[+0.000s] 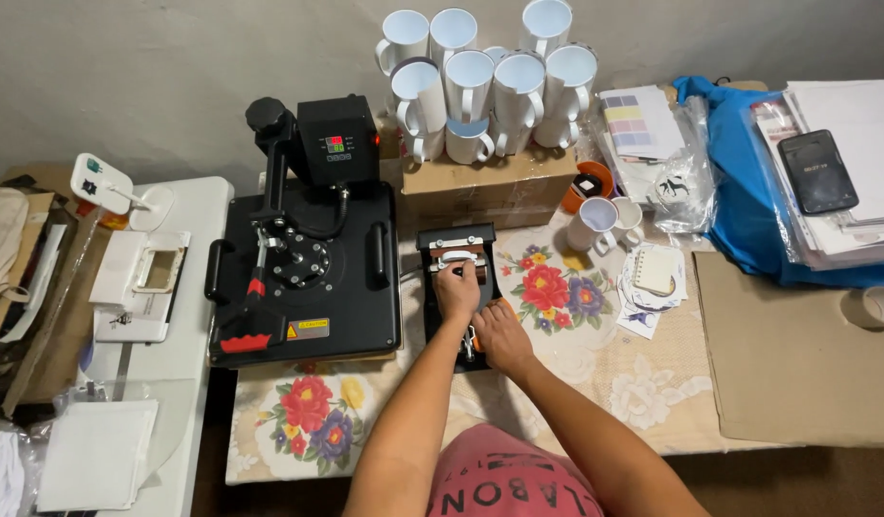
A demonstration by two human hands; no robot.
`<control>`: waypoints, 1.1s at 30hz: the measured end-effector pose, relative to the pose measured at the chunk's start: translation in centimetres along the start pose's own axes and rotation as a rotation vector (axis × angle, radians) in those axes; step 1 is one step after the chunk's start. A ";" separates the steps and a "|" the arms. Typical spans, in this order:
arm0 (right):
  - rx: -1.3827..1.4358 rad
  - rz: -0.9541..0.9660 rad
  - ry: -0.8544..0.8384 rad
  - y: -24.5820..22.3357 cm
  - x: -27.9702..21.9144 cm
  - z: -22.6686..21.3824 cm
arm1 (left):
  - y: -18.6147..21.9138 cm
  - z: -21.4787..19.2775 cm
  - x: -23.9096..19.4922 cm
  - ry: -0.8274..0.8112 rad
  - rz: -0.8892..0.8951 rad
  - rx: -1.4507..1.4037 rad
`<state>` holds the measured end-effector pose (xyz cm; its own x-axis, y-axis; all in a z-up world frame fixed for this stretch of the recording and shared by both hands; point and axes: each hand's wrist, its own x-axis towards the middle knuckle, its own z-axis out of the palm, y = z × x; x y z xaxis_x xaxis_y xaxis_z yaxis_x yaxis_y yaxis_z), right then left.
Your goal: The person adjusts a mug heat press machine and then packs printed stickers into a plastic bag.
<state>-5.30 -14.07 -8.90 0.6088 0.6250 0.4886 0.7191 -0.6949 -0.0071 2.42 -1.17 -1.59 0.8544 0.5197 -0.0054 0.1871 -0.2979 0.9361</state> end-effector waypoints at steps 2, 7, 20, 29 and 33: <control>0.005 0.005 0.001 -0.1 -0.1 -0.1 | 0.1 -0.2 -0.3 -0.002 -0.001 0.005; 0.020 0.001 0.024 0.4 0.2 0.4 | 0.8 -0.7 -0.5 -0.005 0.001 0.018; -0.012 0.016 0.033 0.1 0.0 0.5 | 2.3 -1.6 -0.5 -0.013 0.046 -0.013; -0.018 0.030 0.018 0.1 -0.5 1.3 | 2.6 -2.0 -0.7 -0.015 0.046 0.007; -0.018 0.032 0.026 0.3 -0.8 2.3 | 3.0 -2.1 -0.7 -0.022 0.036 -0.017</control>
<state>-4.83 -13.94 -11.33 0.6224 0.5929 0.5109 0.6928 -0.7210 -0.0072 1.42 -0.74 1.94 0.8709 0.4909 0.0210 0.1476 -0.3022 0.9418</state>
